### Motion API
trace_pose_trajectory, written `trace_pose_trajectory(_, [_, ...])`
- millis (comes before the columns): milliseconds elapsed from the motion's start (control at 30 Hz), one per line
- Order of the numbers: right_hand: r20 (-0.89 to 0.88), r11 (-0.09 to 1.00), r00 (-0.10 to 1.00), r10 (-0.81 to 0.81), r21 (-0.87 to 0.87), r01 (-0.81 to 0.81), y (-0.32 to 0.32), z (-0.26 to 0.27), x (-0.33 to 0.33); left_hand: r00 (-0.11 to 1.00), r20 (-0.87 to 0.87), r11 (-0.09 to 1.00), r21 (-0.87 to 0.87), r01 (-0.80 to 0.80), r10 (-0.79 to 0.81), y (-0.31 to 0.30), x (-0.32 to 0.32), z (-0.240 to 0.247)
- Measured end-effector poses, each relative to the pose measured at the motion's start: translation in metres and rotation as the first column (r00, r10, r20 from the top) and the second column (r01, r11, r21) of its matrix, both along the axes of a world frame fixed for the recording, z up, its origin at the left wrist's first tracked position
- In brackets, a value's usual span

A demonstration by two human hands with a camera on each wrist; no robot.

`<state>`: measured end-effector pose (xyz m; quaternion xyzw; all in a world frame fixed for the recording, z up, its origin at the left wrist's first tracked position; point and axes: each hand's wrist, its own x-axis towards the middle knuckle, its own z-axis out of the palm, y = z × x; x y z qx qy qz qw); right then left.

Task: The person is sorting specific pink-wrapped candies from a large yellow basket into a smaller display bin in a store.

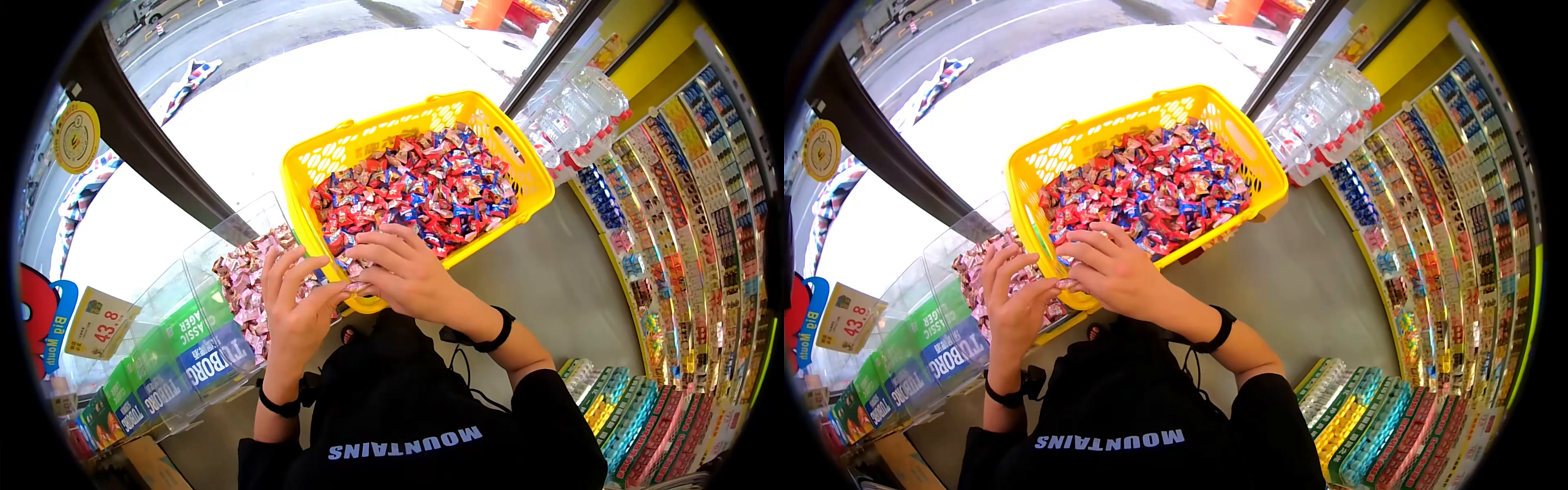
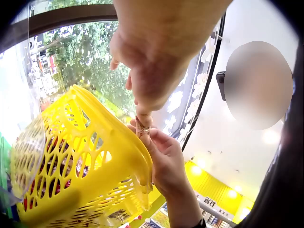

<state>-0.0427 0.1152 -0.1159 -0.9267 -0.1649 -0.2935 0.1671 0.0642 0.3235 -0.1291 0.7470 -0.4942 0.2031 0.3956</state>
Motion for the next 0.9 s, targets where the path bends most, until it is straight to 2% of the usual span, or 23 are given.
trace_pose_trajectory(100, [-0.029,0.997,0.999,0.030,0.073,-0.028,0.010,-0.009,0.006,0.998,-0.014,0.998,0.007,-0.061,0.062,0.019,0.005,-0.001])
trace_pose_trajectory(200, [-0.039,0.999,0.999,0.009,0.054,-0.007,0.012,-0.011,0.008,0.986,-0.062,0.988,0.016,-0.153,0.154,0.043,0.017,-0.012])
trace_pose_trajectory(367, [-0.047,0.998,0.999,-0.006,0.068,0.009,0.013,-0.012,0.010,0.948,0.003,0.922,0.232,-0.311,0.319,0.077,0.039,-0.057])
trace_pose_trajectory(600, [-0.099,0.998,0.995,-0.017,0.062,0.023,0.014,-0.012,0.011,0.924,-0.033,0.834,0.443,-0.329,0.382,0.088,0.042,-0.102])
trace_pose_trajectory(767, [-0.106,0.997,0.994,-0.004,0.072,0.011,0.015,-0.011,0.013,0.939,-0.083,0.871,0.408,-0.273,0.333,0.080,0.040,-0.090])
trace_pose_trajectory(900, [-0.156,0.992,0.987,0.038,0.123,-0.019,0.014,-0.009,0.013,0.935,-0.104,0.901,0.321,-0.290,0.338,0.057,0.023,-0.054])
